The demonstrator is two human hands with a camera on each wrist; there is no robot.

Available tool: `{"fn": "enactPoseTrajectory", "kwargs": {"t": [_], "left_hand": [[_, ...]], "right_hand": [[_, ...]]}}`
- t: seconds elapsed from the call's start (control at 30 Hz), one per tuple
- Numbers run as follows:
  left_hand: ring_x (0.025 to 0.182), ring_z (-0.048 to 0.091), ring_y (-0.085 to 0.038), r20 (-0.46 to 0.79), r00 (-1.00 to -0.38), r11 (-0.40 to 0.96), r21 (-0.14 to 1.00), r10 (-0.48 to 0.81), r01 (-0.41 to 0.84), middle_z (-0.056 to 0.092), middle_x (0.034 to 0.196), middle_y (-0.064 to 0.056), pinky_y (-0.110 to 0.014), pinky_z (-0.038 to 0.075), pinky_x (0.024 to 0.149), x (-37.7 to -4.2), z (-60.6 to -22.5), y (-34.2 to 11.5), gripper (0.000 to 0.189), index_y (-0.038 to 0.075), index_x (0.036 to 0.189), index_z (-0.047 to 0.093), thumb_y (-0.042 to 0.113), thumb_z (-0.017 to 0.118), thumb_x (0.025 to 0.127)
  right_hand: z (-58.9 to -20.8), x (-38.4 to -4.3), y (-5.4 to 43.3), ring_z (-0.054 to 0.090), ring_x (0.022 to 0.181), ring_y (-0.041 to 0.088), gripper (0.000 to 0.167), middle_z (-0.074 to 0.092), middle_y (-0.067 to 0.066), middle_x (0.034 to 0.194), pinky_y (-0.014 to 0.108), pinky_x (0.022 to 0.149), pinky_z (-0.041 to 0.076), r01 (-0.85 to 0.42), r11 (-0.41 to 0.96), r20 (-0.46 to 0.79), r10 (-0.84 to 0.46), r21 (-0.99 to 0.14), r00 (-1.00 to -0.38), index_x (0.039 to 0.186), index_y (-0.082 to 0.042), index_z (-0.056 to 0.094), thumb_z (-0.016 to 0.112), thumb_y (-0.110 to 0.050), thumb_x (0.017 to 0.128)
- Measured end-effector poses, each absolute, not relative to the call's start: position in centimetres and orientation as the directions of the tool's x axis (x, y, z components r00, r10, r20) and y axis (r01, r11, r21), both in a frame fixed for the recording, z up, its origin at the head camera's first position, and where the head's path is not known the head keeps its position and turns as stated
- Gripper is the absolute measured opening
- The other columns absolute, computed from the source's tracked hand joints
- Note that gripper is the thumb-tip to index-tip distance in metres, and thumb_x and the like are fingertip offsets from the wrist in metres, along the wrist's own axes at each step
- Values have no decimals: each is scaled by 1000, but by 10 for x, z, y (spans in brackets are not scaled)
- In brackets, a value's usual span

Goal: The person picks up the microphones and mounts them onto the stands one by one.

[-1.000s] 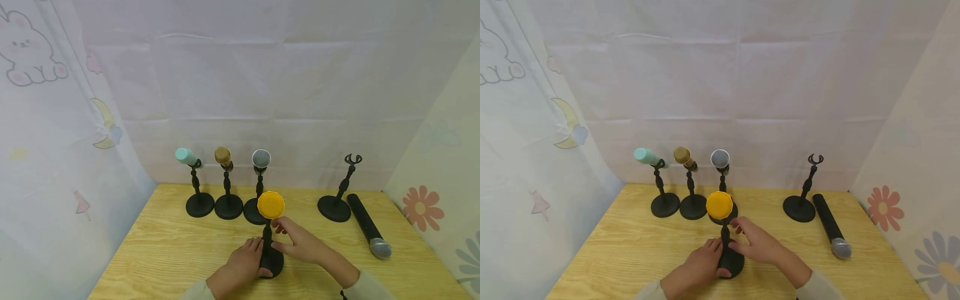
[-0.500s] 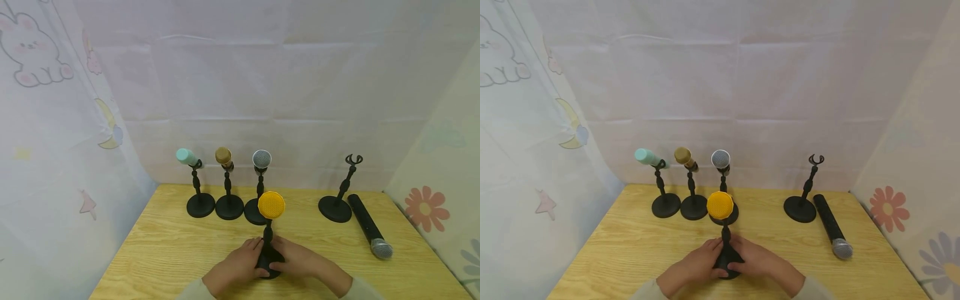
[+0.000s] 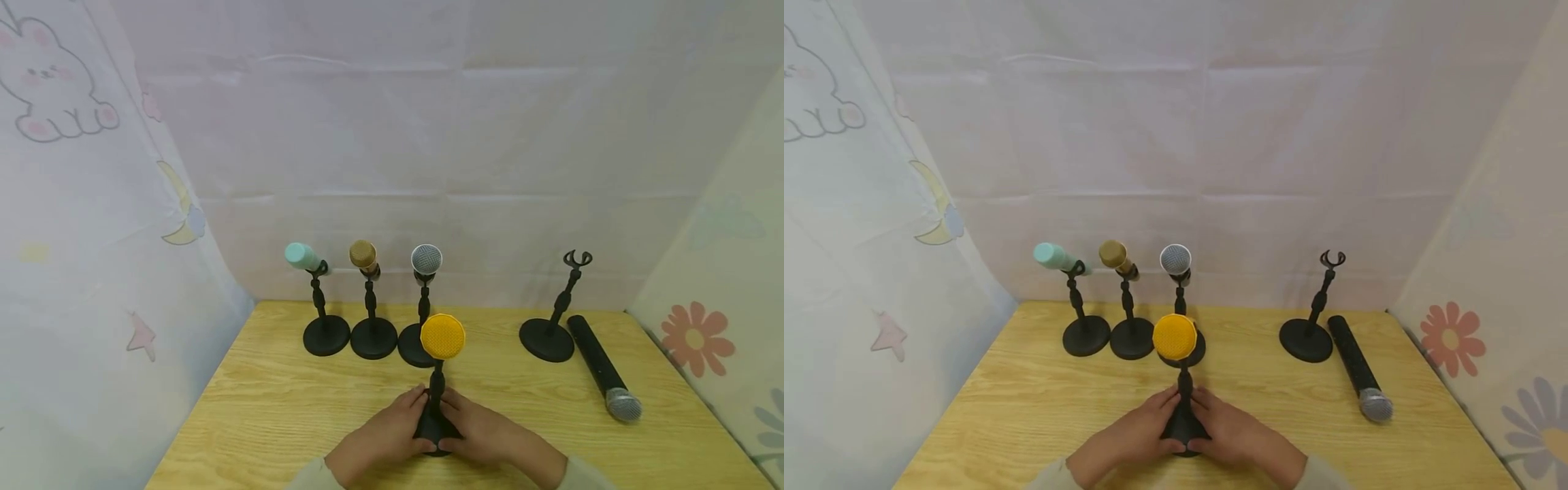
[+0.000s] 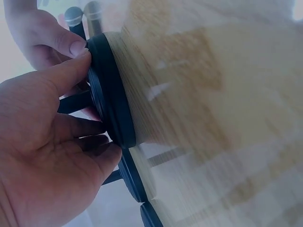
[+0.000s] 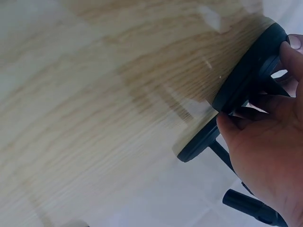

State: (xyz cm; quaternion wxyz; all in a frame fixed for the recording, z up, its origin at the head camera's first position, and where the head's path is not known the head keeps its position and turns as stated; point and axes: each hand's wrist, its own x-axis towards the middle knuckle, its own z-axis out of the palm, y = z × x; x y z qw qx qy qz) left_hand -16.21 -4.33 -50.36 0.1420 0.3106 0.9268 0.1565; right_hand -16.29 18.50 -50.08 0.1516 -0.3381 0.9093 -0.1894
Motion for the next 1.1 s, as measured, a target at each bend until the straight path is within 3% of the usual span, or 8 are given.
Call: {"fn": "enactPoseTrajectory", "kwargs": {"t": [0.3, 0.6, 1.1], "left_hand": [[147, 35, -15, -161, -773, 769, 347, 613, 537, 34, 162, -3, -29, 42, 112, -163, -498, -42, 82, 9, 156, 40, 54, 68, 93], [137, 46, -18, -112, -790, 774, 325, 602, 544, 49, 151, -4, -33, 46, 109, -166, -490, -47, 72, 10, 151, 48, 51, 68, 94], [133, 53, -20, 46, -822, 683, 532, 567, 501, 57, 144, -1, -39, 50, 104, -167, -458, -46, 59, 15, 148, 52, 50, 59, 101]], "right_hand": [[-503, -162, 185, 41, 144, 38, 78, 31, 17, 162, 51, 110, 44, -584, 711, -140, -674, -392, -726, 152, 0, 43, 55, -56, 100], [-504, -160, 184, 38, 145, 38, 75, 31, 20, 162, 49, 111, 44, -638, 698, -140, -703, -323, -698, 153, 2, 40, 49, -54, 104], [-502, -155, 183, 36, 147, 34, 74, 30, 18, 163, 50, 115, 38, -613, 721, -151, -678, -323, -719, 155, 0, 37, 53, -50, 103]]}}
